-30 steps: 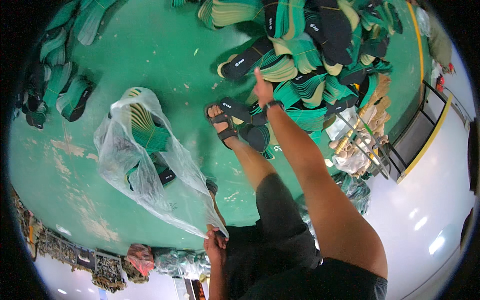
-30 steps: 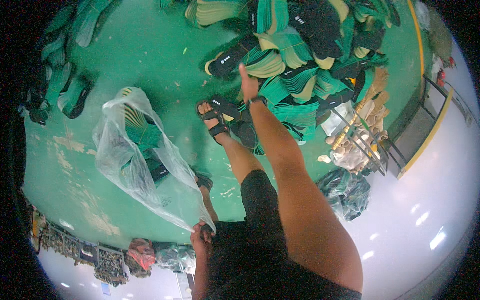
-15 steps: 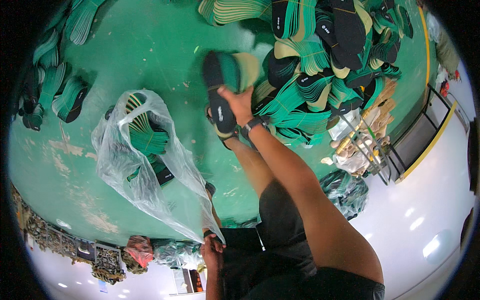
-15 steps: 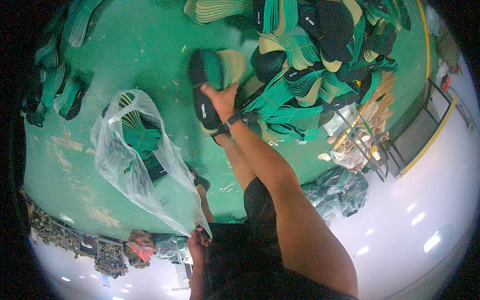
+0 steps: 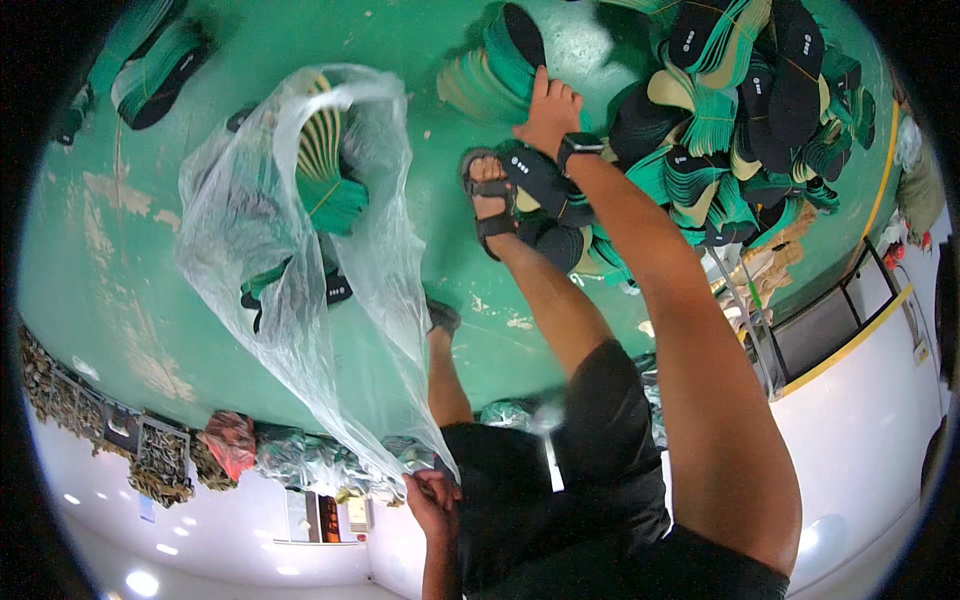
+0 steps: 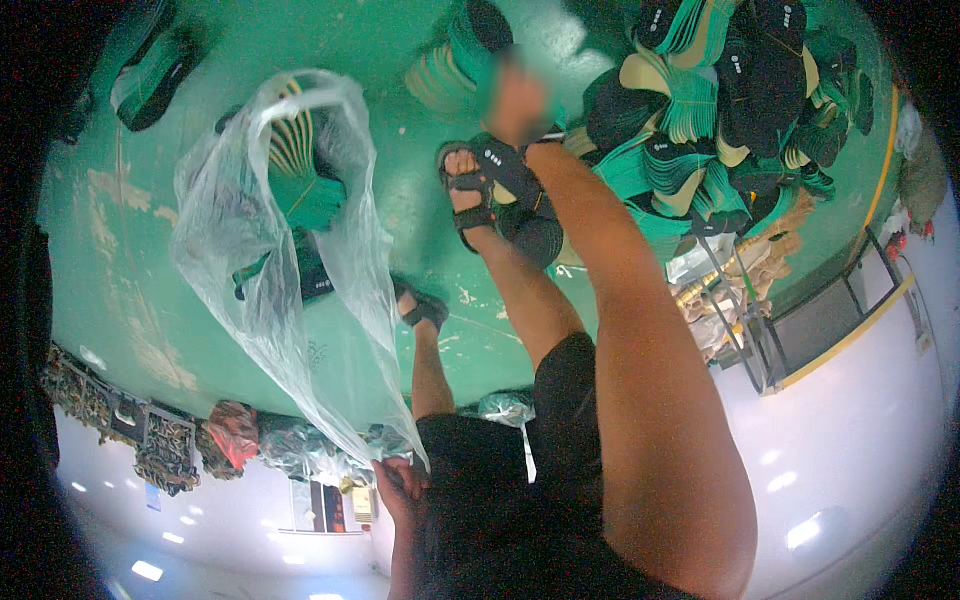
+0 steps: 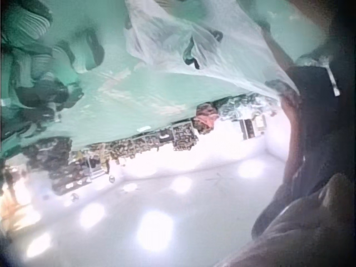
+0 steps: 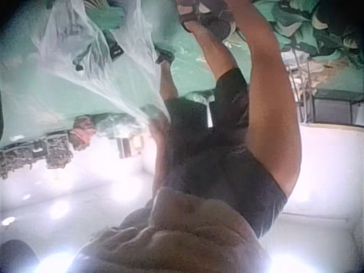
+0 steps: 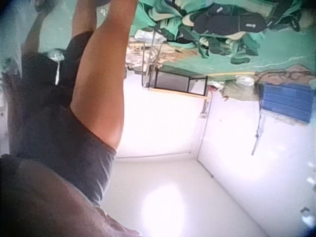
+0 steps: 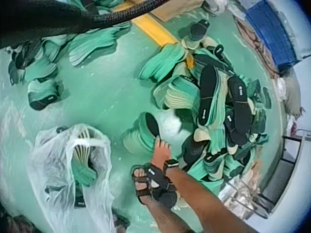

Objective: The person picks up green and black shoe soles from a large pile on the factory floor and places them into a clear plastic bag by hand.

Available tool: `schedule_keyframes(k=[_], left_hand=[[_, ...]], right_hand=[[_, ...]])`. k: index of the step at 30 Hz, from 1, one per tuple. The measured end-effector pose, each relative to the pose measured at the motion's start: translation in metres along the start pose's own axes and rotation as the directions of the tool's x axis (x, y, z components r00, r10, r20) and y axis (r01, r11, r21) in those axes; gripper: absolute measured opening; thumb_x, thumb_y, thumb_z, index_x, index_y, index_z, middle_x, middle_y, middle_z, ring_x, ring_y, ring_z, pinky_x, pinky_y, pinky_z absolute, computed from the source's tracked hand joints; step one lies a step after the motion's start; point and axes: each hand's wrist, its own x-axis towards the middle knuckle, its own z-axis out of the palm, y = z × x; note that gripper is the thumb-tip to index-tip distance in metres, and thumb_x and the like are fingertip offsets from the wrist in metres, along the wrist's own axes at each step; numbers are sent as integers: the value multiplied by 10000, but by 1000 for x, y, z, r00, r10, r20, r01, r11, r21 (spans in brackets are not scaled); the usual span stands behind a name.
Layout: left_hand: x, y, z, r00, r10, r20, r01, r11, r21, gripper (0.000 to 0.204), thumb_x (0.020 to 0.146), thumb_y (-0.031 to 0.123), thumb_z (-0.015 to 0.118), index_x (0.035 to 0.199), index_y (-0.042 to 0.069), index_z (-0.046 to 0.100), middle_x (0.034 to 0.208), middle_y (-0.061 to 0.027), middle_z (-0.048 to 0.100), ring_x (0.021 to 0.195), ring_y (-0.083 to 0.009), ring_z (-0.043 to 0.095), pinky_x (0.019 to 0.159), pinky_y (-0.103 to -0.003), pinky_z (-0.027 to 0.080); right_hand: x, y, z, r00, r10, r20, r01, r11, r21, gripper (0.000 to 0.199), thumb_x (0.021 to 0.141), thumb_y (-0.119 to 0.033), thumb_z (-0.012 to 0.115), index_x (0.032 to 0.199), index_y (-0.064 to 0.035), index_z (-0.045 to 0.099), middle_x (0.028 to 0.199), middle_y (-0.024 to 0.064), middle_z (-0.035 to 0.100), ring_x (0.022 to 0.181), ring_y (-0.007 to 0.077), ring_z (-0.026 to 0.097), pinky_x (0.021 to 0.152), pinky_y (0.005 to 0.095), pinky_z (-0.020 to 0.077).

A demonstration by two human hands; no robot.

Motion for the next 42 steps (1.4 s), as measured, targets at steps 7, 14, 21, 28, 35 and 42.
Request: schedule_keyframes(k=[7,14,21,28,35,42], left_hand=[[-21,-11,-26,985,120,-120,-145,963,-227,597,968,521,225,1305,56,386,444,32,243,374,-92,252,428,-244,319],[-20,-11,-61,974,216,70,-168,893,-417,626,963,531,229,1340,47,356,438,30,251,387,-98,258,448,-250,318],[-22,-36,-141,878,415,236,-335,888,-314,401,971,336,411,1037,-24,576,512,18,368,449,-86,357,501,-253,377],[2,-20,-174,907,379,184,-286,874,-392,353,959,299,456,960,-40,555,517,17,347,459,-93,350,483,-260,358],[8,15,-153,806,556,203,-480,815,-325,424,985,356,357,1072,-27,516,528,12,336,480,-96,333,537,-275,386],[29,-17,-156,854,410,322,-396,912,-110,270,958,232,470,1033,-16,547,533,39,311,459,-54,296,479,-241,325]], right_hand=[[-95,-83,-154,985,-43,168,-38,891,452,1008,566,-356,748,1359,14,247,1080,239,469,1031,414,447,881,490,383],[-234,-189,-264,853,-448,267,155,706,691,936,579,-276,746,1318,81,295,1267,317,382,1186,437,381,1007,435,326],[-260,-392,-207,623,-678,390,536,733,418,843,512,-502,712,1131,37,520,815,237,610,795,386,589,698,460,466],[-194,-501,-238,735,-614,-288,673,604,427,800,623,-458,684,1149,96,444,1030,287,549,941,376,548,765,460,445],[-288,-327,-224,890,-369,-267,422,450,787,323,802,-215,588,1061,-24,569,1023,177,589,973,357,543,836,435,448],[-393,-32,-125,842,303,446,-509,720,472,549,802,-445,600,1013,61,566,846,220,638,846,374,608,711,401,488]])
